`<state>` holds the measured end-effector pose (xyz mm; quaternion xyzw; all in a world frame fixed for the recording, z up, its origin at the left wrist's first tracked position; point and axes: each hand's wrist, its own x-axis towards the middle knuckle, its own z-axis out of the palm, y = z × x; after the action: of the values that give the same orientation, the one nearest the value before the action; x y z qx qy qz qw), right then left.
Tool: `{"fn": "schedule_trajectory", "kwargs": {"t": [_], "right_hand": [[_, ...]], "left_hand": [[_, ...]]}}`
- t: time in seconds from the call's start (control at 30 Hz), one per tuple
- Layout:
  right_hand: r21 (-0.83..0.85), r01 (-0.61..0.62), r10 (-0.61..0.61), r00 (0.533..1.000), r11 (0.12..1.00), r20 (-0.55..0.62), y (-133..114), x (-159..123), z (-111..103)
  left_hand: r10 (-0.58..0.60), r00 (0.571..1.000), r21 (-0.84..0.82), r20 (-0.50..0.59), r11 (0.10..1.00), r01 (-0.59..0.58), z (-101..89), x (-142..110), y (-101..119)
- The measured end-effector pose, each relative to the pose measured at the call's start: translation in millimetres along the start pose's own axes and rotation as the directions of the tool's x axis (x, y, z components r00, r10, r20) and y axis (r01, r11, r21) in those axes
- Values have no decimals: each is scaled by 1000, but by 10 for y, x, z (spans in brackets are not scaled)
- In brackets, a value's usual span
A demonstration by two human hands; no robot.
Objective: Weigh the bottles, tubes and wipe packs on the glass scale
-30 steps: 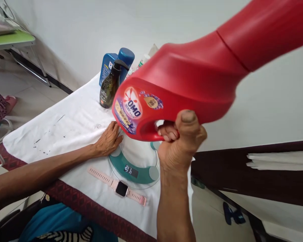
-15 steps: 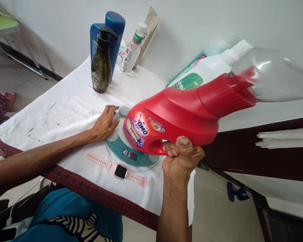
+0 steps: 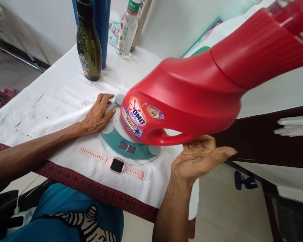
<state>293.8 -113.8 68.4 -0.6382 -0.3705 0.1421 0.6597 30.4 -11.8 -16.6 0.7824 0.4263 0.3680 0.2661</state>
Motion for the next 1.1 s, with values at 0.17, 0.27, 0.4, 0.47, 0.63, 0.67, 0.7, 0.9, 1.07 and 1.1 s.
{"fn": "schedule_trajectory", "kwargs": {"t": [0.17,0.27,0.4,0.47,0.63,0.67,0.7,0.9,1.07,1.1], "right_hand": [[-63,8,-19,985,998,-169,387,-65,-80],[-107,32,-46,990,994,-133,418,-79,-73],[-93,41,-50,994,995,-101,394,-78,-73],[-69,49,-56,993,996,-104,395,-73,-80],[-91,59,-68,993,994,-100,424,-64,-95],[-101,55,-65,993,993,-99,433,-67,-97],[-106,49,-59,994,993,-94,444,-71,-100],[-28,74,-77,990,997,-118,390,-95,-80],[152,208,-199,977,966,-77,-70,-101,85],[165,227,-224,974,960,-39,-170,-99,124]], "left_hand": [[8,1000,22,12,1000,-9,-16,5,10],[6,1000,36,21,999,-7,-28,7,12],[10,1000,37,20,999,-11,-38,7,9],[21,1000,39,19,999,-21,-42,8,6],[20,1000,46,20,999,-21,-47,16,19],[16,1000,47,21,999,-17,-48,18,25],[13,1000,47,22,999,-14,-49,20,30],[-9,1000,52,17,999,8,-62,21,65],[-52,999,61,8,997,51,-92,29,135],[-64,998,61,5,996,63,-100,34,149]]}}
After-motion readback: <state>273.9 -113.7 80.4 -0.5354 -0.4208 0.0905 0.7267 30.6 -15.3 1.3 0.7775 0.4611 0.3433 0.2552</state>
